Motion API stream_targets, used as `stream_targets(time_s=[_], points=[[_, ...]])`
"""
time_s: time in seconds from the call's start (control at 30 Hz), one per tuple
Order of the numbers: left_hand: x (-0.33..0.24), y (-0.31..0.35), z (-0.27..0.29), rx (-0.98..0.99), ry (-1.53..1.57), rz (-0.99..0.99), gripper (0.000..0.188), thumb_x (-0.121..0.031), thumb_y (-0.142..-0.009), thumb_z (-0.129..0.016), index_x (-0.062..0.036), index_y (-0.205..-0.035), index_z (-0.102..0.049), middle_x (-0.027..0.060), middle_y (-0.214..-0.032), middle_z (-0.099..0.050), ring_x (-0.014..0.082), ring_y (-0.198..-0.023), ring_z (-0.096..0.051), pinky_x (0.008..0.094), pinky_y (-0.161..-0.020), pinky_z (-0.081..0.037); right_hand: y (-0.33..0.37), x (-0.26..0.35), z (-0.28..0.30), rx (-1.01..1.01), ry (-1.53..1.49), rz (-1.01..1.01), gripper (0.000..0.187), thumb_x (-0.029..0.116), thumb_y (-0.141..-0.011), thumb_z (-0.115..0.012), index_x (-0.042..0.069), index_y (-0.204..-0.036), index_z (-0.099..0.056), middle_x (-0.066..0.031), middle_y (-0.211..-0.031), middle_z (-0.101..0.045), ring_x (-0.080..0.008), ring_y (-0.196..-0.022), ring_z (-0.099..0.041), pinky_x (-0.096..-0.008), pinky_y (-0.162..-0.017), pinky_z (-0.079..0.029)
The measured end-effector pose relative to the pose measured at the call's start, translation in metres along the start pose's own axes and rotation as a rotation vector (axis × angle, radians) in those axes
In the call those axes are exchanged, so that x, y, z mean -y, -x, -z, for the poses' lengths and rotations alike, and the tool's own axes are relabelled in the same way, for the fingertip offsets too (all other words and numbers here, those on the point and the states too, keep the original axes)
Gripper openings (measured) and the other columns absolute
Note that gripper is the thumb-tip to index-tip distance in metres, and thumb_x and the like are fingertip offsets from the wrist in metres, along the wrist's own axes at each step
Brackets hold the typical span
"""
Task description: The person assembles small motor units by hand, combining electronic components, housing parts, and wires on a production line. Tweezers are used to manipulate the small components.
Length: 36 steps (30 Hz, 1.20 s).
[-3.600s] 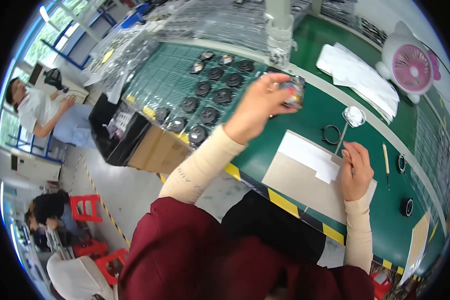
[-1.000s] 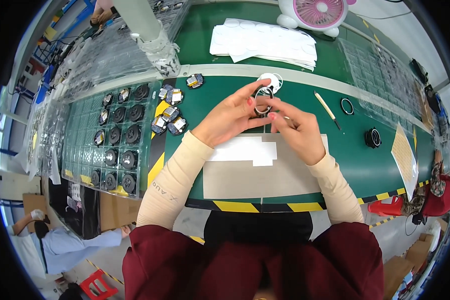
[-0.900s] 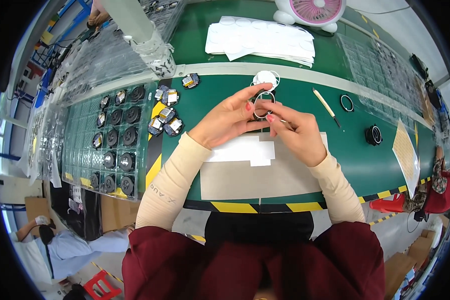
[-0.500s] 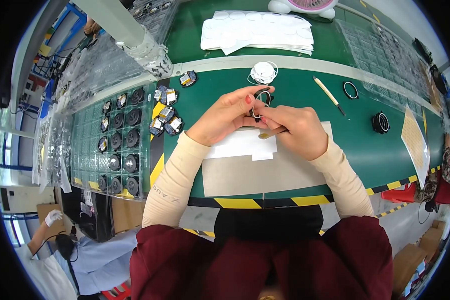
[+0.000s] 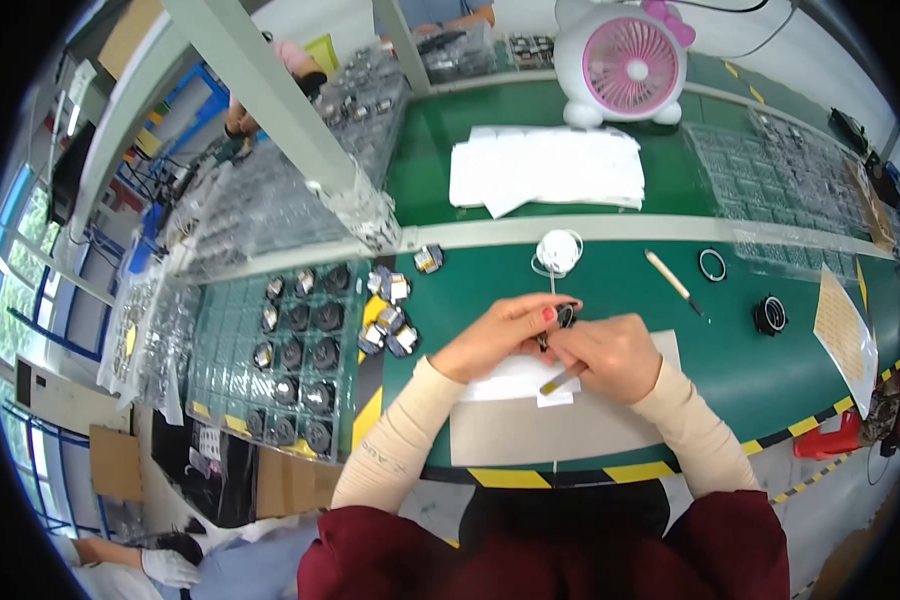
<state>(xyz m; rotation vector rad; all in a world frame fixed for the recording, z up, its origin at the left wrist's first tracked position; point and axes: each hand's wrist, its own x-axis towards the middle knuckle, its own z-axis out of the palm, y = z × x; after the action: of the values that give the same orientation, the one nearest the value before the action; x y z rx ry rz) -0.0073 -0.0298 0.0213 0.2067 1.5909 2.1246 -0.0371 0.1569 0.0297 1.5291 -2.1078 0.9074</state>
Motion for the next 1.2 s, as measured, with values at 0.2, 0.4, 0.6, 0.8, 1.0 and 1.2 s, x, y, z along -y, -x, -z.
stream_targets(time_s=[0.2, 0.4, 0.6, 0.8, 1.0, 1.2], points=[[-0.002, 0.001, -0.004, -0.063, 0.030, -0.021, 0.049, -0.035, -0.091, -0.046, 0.0014, -0.124, -0.044, 0.0046, -0.086, -0.055, 0.0136, -0.079, -0.057, 0.0283, -0.077, -0.048, -0.001, 0.002, -0.004, -0.072, 0.025, -0.010, 0.010, 0.006, -0.070, -0.062, 0.010, -0.072, -0.052, -0.0016, -0.057, -0.053, -0.0168, -0.047, -0.054, -0.0280, -0.042, -0.043], [-0.003, -0.005, 0.005, -0.032, 0.120, -0.035, 0.050, -0.037, -0.092, -0.044, 0.0015, -0.124, -0.044, 0.0046, -0.088, -0.054, 0.0143, -0.082, -0.057, 0.0313, -0.080, -0.048, -0.007, -0.001, -0.010, -0.114, 0.050, -0.083, 0.010, 0.009, -0.071, -0.062, 0.008, -0.073, -0.053, -0.0022, -0.056, -0.053, -0.0174, -0.048, -0.055, -0.0286, -0.042, -0.042], [-0.008, -0.003, 0.013, -0.035, 0.126, -0.018, 0.052, -0.039, -0.092, -0.044, 0.0017, -0.124, -0.044, 0.0048, -0.088, -0.054, 0.0145, -0.087, -0.056, 0.0341, -0.080, -0.048, -0.017, 0.000, -0.013, -0.149, 0.042, -0.066, 0.008, 0.010, -0.072, -0.062, 0.008, -0.073, -0.055, -0.0027, -0.057, -0.055, -0.0185, -0.048, -0.055, -0.0290, -0.043, -0.042], [-0.006, 0.005, 0.020, -0.077, 0.234, -0.070, 0.046, -0.040, -0.090, -0.046, 0.0006, -0.112, -0.050, 0.0063, -0.091, -0.056, 0.0157, -0.086, -0.056, 0.0337, -0.077, -0.048, -0.032, 0.006, -0.011, -0.081, 0.006, -0.024, 0.010, 0.006, -0.069, -0.063, 0.009, -0.075, -0.056, -0.0027, -0.058, -0.055, -0.0184, -0.050, -0.056, -0.0296, -0.044, -0.043], [-0.008, -0.001, 0.022, -0.044, 0.340, -0.107, 0.045, -0.040, -0.092, -0.044, 0.0004, -0.113, -0.049, 0.0063, -0.086, -0.058, 0.0160, -0.082, -0.057, 0.0305, -0.076, -0.048, -0.046, 0.008, -0.006, -0.062, -0.001, -0.068, 0.013, 0.003, -0.068, -0.066, 0.005, -0.080, -0.062, -0.0083, -0.060, -0.057, -0.0218, -0.050, -0.057, -0.0280, -0.047, -0.044], [-0.011, 0.010, 0.030, -0.124, 0.358, -0.125, 0.051, -0.042, -0.091, -0.044, 0.0022, -0.118, -0.045, 0.0069, -0.086, -0.059, 0.0150, -0.080, -0.057, 0.0298, -0.076, -0.048, -0.055, 0.006, -0.020, -0.071, -0.088, -0.013, 0.019, 0.001, -0.064, -0.066, 0.008, -0.081, -0.059, -0.0061, -0.062, -0.058, -0.0217, -0.053, -0.058, -0.0289, -0.047, -0.044]])
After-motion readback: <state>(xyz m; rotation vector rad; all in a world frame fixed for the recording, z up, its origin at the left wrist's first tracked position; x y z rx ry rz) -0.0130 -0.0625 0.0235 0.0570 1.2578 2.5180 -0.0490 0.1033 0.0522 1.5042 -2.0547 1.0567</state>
